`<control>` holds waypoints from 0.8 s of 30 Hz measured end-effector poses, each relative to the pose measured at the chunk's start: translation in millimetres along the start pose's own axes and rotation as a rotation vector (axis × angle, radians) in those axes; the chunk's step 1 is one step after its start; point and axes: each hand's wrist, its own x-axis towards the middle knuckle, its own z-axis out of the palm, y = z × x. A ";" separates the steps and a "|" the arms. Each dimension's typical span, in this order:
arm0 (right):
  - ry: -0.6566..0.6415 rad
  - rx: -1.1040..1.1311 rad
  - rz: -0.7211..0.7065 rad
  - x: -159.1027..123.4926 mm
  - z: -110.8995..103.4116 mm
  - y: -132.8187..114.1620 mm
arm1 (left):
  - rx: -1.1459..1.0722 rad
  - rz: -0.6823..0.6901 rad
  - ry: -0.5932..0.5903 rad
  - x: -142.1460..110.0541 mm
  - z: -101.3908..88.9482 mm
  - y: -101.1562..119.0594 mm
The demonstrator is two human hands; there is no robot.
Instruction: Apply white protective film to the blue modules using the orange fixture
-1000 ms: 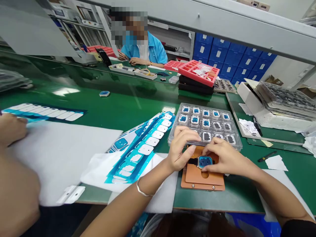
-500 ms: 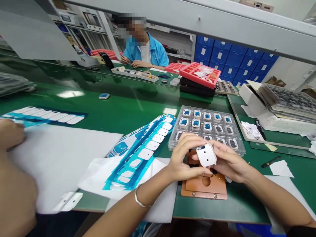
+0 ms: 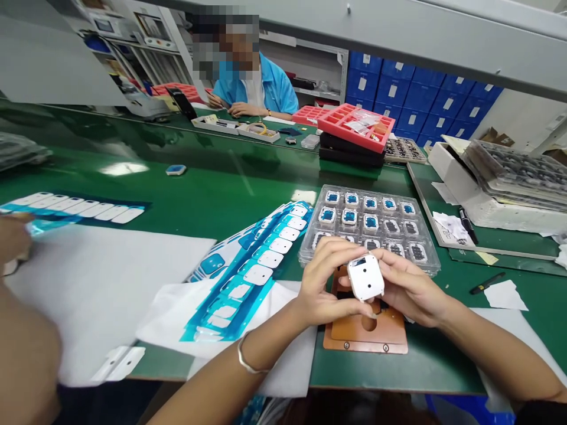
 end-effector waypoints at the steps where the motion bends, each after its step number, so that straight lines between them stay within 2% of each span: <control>1: 0.019 -0.006 0.001 0.0 -0.6 0.4 | 0.002 -0.006 -0.002 -0.3 -0.1 -0.2; 7: 0.101 -0.072 -0.030 -0.7 -1.5 2.3 | 0.010 0.002 -0.018 -0.7 -0.8 -1.5; 13: 0.101 -0.139 -0.089 -2.9 3.0 1.7 | 0.067 0.047 -0.043 0.3 -2.9 -0.5; 18: 0.101 -0.200 -0.030 -5.6 0.8 4.3 | 0.084 0.059 -0.042 1.5 -3.8 1.3; 24: 0.088 -0.178 -0.029 -5.5 0.4 5.8 | 0.069 0.074 -0.038 1.9 -2.1 2.1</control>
